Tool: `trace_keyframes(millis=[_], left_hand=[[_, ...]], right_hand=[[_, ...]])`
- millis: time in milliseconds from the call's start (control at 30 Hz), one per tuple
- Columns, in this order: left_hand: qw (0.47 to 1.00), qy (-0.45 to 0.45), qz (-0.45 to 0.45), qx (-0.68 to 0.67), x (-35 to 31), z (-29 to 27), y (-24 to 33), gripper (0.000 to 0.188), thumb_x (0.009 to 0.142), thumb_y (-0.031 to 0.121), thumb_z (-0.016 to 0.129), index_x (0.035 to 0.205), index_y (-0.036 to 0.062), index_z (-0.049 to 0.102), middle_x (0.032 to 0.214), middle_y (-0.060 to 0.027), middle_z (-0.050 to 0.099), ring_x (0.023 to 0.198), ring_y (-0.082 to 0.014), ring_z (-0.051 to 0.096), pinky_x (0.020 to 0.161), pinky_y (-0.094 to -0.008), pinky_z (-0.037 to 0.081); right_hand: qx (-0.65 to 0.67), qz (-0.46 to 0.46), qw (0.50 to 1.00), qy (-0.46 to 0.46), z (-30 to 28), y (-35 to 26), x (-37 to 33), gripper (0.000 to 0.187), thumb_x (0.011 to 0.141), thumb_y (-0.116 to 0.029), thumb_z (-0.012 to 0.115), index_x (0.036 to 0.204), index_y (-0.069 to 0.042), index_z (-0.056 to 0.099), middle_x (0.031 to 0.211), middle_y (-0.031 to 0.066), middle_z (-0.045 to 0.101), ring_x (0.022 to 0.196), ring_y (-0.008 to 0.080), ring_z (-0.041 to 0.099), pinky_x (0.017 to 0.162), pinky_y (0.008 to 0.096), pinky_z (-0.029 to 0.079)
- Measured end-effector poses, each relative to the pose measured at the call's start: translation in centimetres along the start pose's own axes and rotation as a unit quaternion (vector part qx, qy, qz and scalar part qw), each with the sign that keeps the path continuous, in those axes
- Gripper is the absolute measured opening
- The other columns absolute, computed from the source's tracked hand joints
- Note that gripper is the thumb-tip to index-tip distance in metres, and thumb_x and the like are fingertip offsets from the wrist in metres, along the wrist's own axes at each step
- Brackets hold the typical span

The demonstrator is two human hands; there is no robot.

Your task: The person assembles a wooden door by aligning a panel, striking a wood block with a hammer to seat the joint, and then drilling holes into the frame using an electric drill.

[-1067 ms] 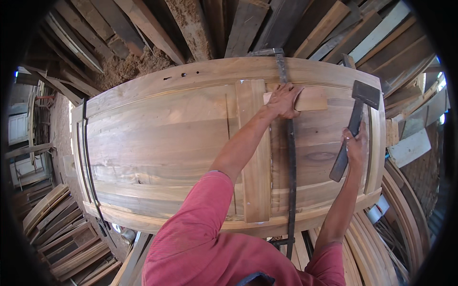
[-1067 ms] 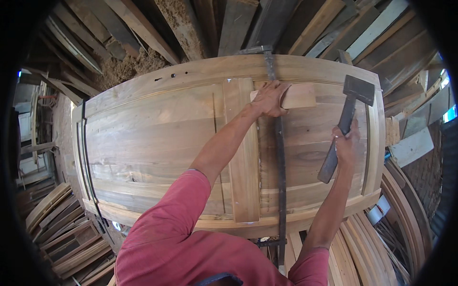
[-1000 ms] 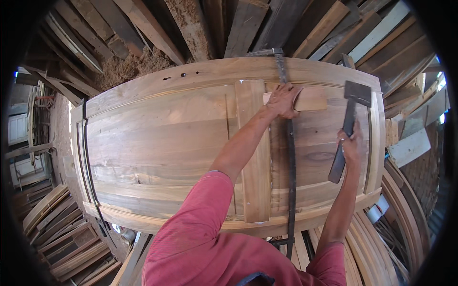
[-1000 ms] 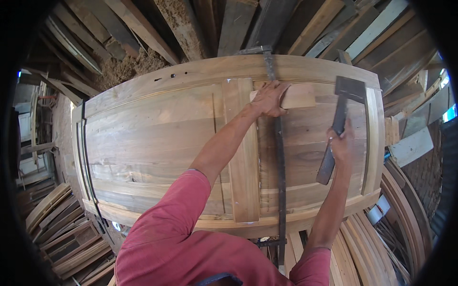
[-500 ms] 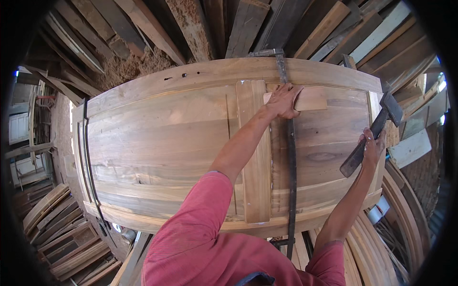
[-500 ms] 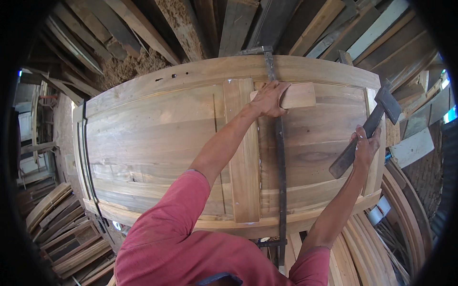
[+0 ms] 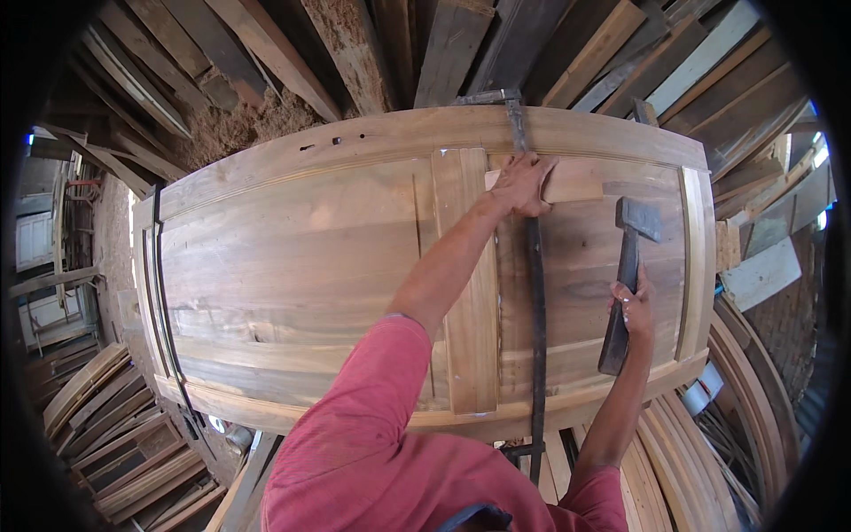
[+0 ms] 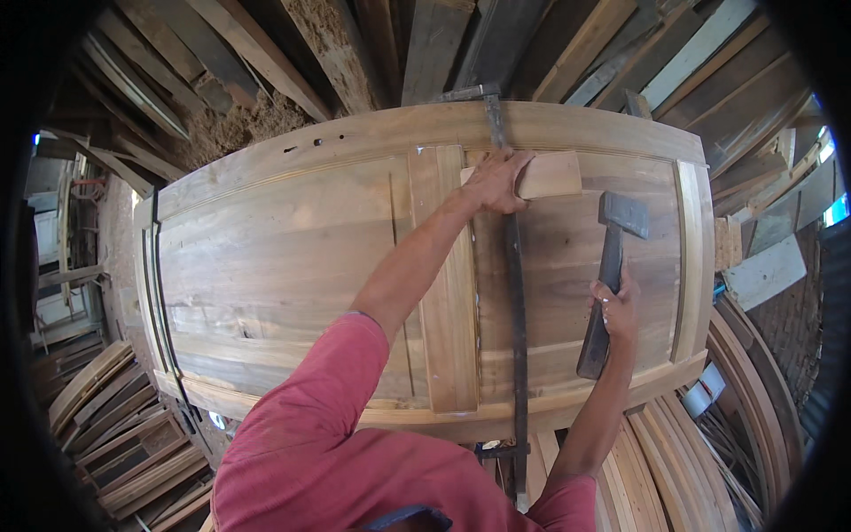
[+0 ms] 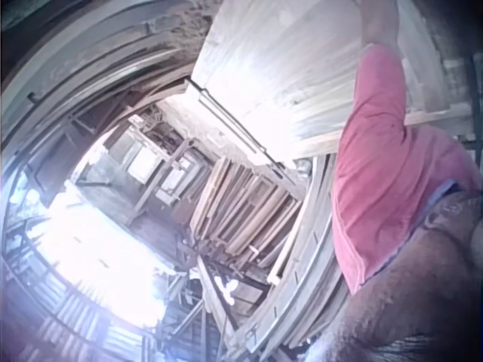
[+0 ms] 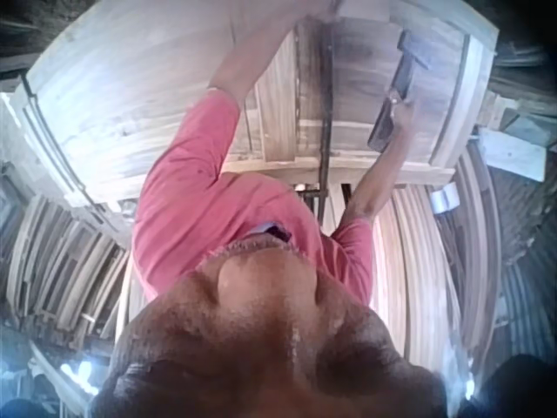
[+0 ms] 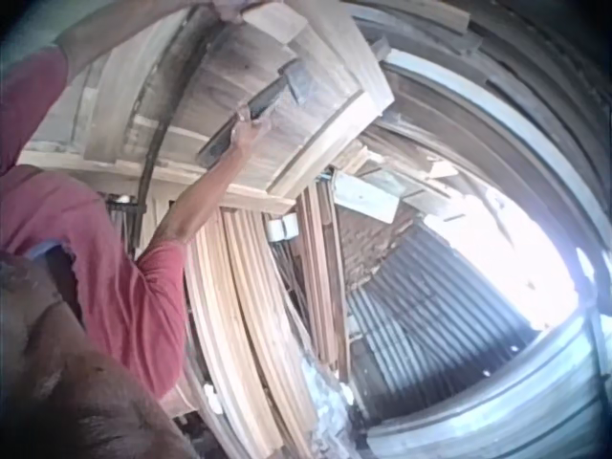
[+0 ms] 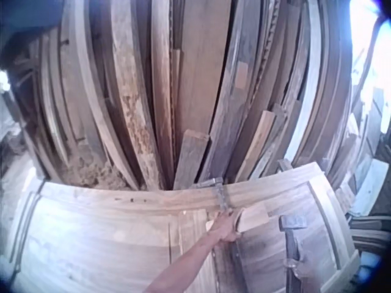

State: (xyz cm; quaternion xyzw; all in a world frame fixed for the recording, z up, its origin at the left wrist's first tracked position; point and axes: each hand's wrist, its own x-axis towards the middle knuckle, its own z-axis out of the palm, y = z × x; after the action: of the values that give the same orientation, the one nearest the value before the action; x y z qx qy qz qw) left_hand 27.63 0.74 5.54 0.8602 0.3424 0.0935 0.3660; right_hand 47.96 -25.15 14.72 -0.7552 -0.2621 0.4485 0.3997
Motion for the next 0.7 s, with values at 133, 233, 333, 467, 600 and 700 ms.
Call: trace_keyframes(millis=[133, 233, 333, 467, 600, 700], left_hand=[[1.0, 0.025, -0.019, -0.002, -0.9, -0.6, 0.2, 0.099, 0.062, 0.035, 0.085, 0.149, 0.0103, 0.043, 0.134, -0.0193, 0.053, 0.132, -0.0363, 0.048, 0.112, -0.0487, 0.031], [0.999, -0.009, 0.043, 0.016, -4.8, -3.5, 4.2, 0.094, 0.066, 0.03, 0.083, 0.149, 0.0112, 0.043, 0.133, -0.0189, 0.053, 0.129, -0.0355, 0.049, 0.111, -0.0488, 0.032], [0.985, -0.14, 0.048, 0.091, -11.1, -5.2, 3.5, 0.088, 0.069, 0.023, 0.082, 0.148, 0.0124, 0.045, 0.131, -0.0171, 0.053, 0.128, -0.0349, 0.048, 0.11, -0.0469, 0.034], [0.953, -0.233, -0.008, 0.193, -19.3, -4.2, -1.3, 0.09, 0.068, 0.024, 0.086, 0.147, 0.0132, 0.045, 0.134, -0.0149, 0.049, 0.13, -0.0348, 0.041, 0.111, -0.0491, 0.032], [0.968, -0.178, 0.004, 0.179, -21.7, -4.9, -2.8, 0.096, 0.062, 0.023, 0.089, 0.146, 0.0108, 0.045, 0.134, -0.0153, 0.047, 0.129, -0.0361, 0.041, 0.113, -0.0501, 0.031], [0.964, -0.207, 0.042, 0.16, -20.8, -4.2, -3.0, 0.095, 0.063, 0.022, 0.088, 0.145, 0.0081, 0.044, 0.137, -0.0162, 0.046, 0.131, -0.0374, 0.04, 0.113, -0.049, 0.033]], right_hand=[[-0.05, 0.048, 0.997, 0.028, -0.2, 6.2, -1.9, 0.075, 0.082, -0.01, 0.069, 0.15, 0.001, 0.04, 0.097, 0.0126, 0.061, 0.078, 0.0231, 0.063, 0.072, 0.0341, 0.053], [-0.227, -0.02, 0.968, 0.104, -1.0, 15.9, -2.2, 0.078, 0.083, -0.014, 0.069, 0.151, 0.003, 0.036, 0.113, 0.0225, 0.063, 0.102, 0.0362, 0.063, 0.091, 0.0424, 0.051], [-0.381, -0.067, 0.909, 0.157, 1.5, 16.8, -3.5, 0.073, 0.086, -0.021, 0.066, 0.147, 0.009, 0.037, 0.129, 0.0322, 0.058, 0.121, 0.048, 0.057, 0.102, 0.0512, 0.044], [-0.351, 0.066, 0.917, 0.178, 4.3, 11.4, -3.3, 0.07, 0.087, -0.023, 0.066, 0.143, 0.009, 0.04, 0.129, 0.0332, 0.056, 0.12, 0.049, 0.056, 0.102, 0.0524, 0.044], [-0.381, 0.064, 0.899, 0.208, 4.1, 13.1, -2.4, 0.069, 0.088, -0.026, 0.065, 0.143, 0.007, 0.04, 0.127, 0.0329, 0.058, 0.117, 0.0495, 0.057, 0.1, 0.0542, 0.045], [-0.385, 0.067, 0.894, 0.218, 4.4, 12.9, -2.5, 0.069, 0.088, -0.027, 0.064, 0.143, 0.006, 0.039, 0.127, 0.0326, 0.058, 0.117, 0.0494, 0.057, 0.099, 0.0545, 0.045]])
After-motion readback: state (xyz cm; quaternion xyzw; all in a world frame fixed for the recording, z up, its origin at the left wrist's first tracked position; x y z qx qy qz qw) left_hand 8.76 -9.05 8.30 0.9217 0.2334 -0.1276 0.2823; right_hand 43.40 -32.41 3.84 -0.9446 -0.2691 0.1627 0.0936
